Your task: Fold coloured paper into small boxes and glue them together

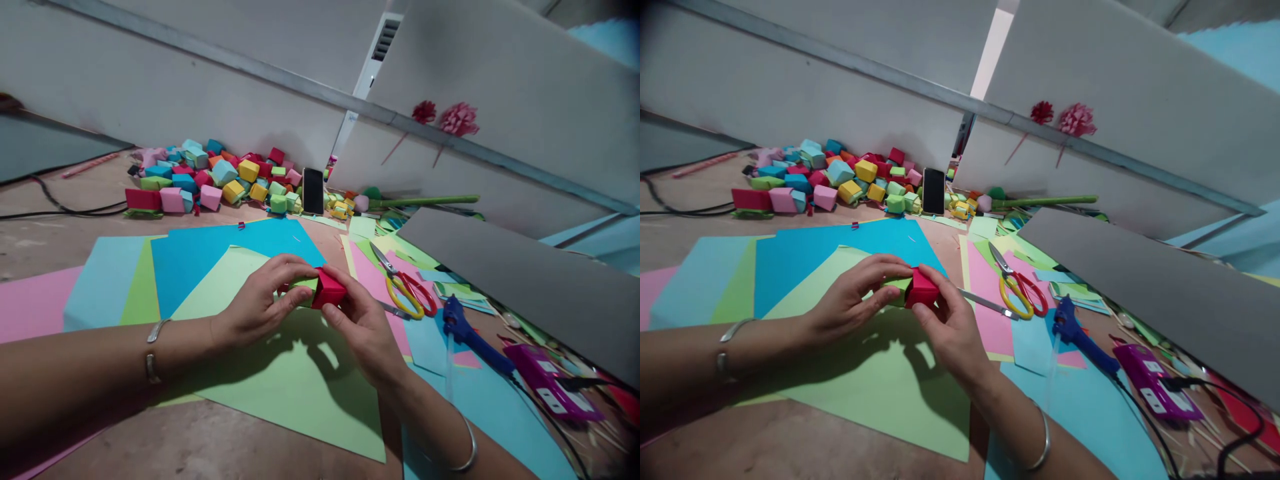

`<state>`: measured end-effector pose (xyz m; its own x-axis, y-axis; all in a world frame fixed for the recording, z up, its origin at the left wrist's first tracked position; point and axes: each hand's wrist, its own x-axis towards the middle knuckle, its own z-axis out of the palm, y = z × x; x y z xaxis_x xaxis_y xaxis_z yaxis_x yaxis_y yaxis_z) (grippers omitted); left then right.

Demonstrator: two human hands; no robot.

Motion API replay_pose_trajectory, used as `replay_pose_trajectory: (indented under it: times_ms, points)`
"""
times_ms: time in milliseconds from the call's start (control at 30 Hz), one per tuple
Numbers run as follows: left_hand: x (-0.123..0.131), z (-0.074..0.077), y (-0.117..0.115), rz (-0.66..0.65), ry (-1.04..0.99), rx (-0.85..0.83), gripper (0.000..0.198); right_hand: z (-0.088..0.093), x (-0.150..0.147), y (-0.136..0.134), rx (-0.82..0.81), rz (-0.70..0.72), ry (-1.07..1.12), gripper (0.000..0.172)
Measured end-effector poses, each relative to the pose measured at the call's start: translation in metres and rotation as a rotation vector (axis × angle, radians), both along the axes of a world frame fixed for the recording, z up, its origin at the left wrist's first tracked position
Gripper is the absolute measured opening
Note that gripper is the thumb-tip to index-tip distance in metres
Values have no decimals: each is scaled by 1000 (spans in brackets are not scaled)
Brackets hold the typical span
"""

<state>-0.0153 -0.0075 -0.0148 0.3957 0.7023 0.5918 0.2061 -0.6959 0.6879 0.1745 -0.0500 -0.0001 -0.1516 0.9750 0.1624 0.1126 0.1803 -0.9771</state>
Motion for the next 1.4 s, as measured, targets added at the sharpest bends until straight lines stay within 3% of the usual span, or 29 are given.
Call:
replay_pose_trajectory:
  times_ms: [100,267,600,800,967,1100,1233,1400]
  points:
    - [-1,0,0,17,4,-9,24,0,-1,-1,34,18,-50,47]
    - [0,2,1,84,-11,-181,30,-2,-1,-4,102,29,-181,44]
    - [3,6,-9,-45,-22,-316,39,-10,-4,-3,67,12,-254,62]
    - [-1,7,-8,-138,49,-273,50,-7,-4,-1,61,62,-260,58]
    - [-1,10,-5,-175,-263,-519,62,-4,0,5,-111,-41,-31,57]
    - [3,12,1,-14,-559,-863,46,-5,5,10,-204,-76,168,54]
    - [5,11,6,-90,-573,-1082,28,-5,8,11,-212,-33,206,54]
    - [3,11,6,-141,-595,-1132,27,-7,7,11,-223,-30,182,57]
